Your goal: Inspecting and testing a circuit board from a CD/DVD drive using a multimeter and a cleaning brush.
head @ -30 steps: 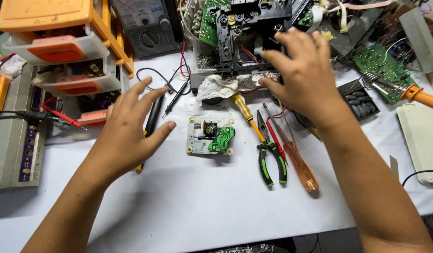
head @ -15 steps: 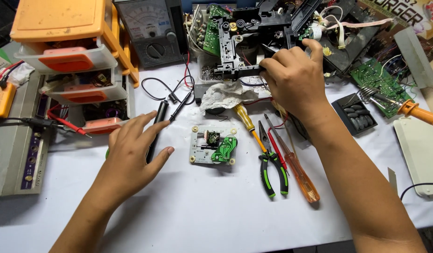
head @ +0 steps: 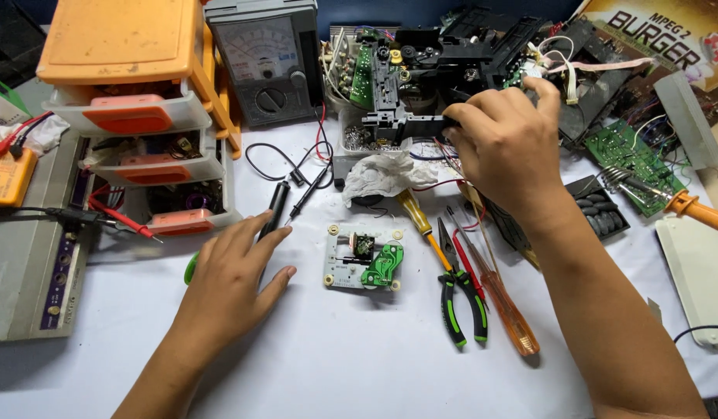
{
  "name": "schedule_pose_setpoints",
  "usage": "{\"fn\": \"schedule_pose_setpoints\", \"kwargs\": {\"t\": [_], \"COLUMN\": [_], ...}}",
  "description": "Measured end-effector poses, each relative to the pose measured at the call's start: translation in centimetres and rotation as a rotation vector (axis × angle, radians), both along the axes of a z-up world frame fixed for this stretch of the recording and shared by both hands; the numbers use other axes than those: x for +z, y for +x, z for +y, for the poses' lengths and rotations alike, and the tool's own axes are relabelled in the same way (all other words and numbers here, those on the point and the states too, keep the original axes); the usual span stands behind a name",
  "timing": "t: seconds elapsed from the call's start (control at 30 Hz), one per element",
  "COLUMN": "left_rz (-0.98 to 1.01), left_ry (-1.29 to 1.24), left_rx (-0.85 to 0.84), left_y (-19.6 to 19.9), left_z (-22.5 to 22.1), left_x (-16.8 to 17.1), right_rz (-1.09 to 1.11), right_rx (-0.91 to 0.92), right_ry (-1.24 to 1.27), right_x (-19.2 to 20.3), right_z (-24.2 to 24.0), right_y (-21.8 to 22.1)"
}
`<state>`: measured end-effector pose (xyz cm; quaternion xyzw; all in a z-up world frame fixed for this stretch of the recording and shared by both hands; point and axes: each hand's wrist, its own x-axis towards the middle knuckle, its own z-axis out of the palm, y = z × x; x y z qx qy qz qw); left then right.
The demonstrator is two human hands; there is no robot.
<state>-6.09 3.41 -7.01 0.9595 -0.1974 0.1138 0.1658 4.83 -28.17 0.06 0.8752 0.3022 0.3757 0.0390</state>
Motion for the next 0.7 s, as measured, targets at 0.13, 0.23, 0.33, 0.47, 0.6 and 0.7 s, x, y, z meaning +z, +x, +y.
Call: {"fn": "schedule_pose_setpoints", "kwargs": {"t": [0.13,0.23,0.33,0.47,0.6,0.7], "left_rz": [0.034,0.026,0.014,0.012,0.002,0.003], "left_ry": [0.035,0.034,0.044,0.047,0.028,-0.007], "left_rx": [0.018,0.041,0.038,0.039,0.03,0.014], "left_y": [-0.3,-0.5,-0.5,-0.5,-0.5,-0.5], "left_z": [0.2,0.5,0.7,0.7,0.7,0.8], "left_x": [0.4,0.3,0.0,0.1,0.0,-0.2], "right_rz": [0.014,-0.029,-0.086,-0.131,-0.095,-0.076], "right_rx": [0.004,0.017,0.032,0.011,-0.03,-0.032], "right_ry": [-0.005,-0.014,-0.048,-0.088,-0.098,-0.091], "right_x": [1.5,2.3,2.5,1.4,0.0,-1.1], "right_z": [0.0,-0.6,-1.0,-0.9,-0.5,-0.5], "right_y": [0.2,1.5,3.8,6.9,8.0,8.2]}}
